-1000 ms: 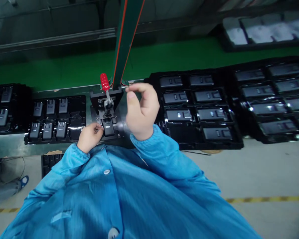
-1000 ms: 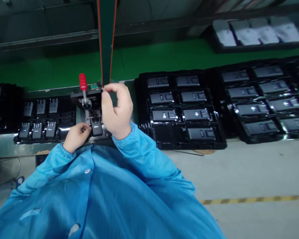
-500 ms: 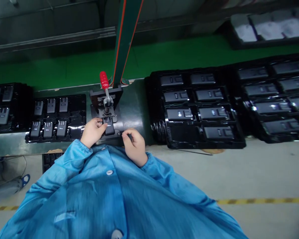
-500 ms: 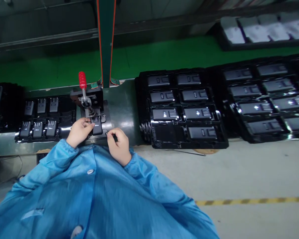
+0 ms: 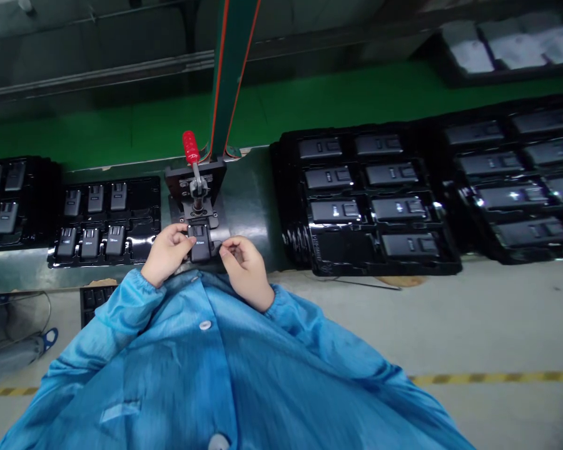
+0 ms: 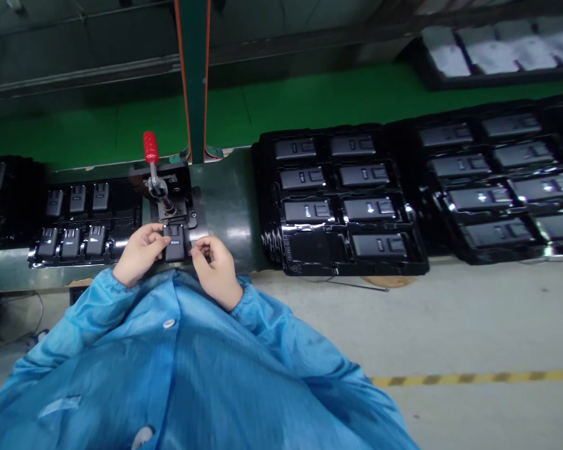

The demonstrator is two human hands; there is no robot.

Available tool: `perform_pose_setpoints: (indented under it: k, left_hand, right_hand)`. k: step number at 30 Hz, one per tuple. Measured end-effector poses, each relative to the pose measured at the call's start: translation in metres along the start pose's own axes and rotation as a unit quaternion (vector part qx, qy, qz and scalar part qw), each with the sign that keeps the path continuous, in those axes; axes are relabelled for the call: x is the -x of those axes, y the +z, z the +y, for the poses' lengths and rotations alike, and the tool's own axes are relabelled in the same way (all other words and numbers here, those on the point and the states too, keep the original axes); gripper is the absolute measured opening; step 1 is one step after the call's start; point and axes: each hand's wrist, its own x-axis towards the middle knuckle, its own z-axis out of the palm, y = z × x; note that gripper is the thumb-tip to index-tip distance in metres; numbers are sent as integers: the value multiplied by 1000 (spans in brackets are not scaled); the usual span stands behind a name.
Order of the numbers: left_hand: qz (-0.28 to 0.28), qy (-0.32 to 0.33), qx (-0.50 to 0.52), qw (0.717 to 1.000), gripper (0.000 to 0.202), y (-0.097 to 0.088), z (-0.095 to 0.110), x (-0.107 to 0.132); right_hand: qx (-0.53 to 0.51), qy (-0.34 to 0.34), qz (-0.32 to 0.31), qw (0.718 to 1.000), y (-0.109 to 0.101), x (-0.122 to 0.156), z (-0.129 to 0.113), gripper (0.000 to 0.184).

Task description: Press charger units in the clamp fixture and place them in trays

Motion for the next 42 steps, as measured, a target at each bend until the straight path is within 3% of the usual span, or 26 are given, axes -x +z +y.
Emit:
perform_pose_setpoints:
  k: [5,10,14,31,36,42]
  left_hand:
    - [-19,1,35,999,51,-4,5,25]
    - [-44,26,50,997,48,0,8,41]
    - [-60,43,55,996,49,4,8,46]
    - [-98,53,12,994,48,21,9,45]
    - [-81,79,-45,993,46,24,31,39]
    - [-106,116,-129,979,43,46,86,15]
  right_hand:
    - [-82,74,-41,993,4,-7,-6,29]
    - [-131,128,-83,979,5,-9,-17,31]
    - [-152,123,-99,976,3,-7,-23,27]
    - [-222,134,-54,964,-13,3,-17,25]
    - [-261,152,-50,952,-21,12,1,30]
    - [-148,79,-62,984,-41,43,23,23]
